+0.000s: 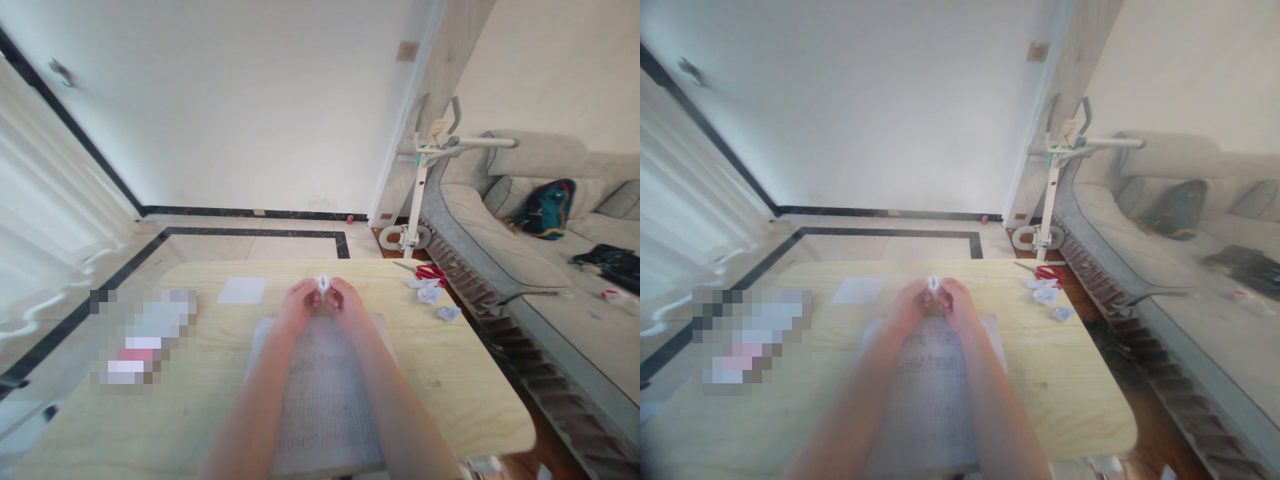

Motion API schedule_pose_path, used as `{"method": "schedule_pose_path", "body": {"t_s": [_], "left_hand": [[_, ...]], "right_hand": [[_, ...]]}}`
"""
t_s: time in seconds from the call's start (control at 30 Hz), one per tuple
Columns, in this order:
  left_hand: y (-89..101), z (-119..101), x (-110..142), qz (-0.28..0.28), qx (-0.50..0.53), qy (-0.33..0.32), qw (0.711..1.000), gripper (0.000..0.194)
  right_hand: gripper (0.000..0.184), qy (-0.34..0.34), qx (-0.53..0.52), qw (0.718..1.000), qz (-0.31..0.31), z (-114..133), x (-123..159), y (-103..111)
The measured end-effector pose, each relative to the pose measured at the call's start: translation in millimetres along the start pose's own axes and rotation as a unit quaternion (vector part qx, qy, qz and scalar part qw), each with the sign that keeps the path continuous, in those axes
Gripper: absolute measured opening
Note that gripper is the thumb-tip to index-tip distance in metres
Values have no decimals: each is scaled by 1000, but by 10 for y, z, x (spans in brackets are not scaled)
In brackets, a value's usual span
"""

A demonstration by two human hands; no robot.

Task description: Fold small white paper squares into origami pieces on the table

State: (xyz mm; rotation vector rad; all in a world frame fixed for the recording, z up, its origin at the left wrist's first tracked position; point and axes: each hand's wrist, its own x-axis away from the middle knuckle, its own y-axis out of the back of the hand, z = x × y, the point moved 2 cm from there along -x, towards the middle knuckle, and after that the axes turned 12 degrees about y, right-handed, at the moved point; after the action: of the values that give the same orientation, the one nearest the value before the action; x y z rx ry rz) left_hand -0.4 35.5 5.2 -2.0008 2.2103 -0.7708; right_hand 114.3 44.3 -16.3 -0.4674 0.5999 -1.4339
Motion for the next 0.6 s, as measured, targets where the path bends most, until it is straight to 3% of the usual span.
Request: {"method": "schedule_pose_path", "body": {"t_s": [0.27,0.43,0.6], "left_hand": [[47,126,-84,13,38,0,999,21],[15,149,-77,30,0,-2,1000,35],[8,151,-85,2,-33,-28,999,36]], "right_hand": [[20,47,97,994,-8,30,-10,43],[20,94,194,976,-31,49,-21,42],[21,107,233,966,-27,44,-22,43]]}}
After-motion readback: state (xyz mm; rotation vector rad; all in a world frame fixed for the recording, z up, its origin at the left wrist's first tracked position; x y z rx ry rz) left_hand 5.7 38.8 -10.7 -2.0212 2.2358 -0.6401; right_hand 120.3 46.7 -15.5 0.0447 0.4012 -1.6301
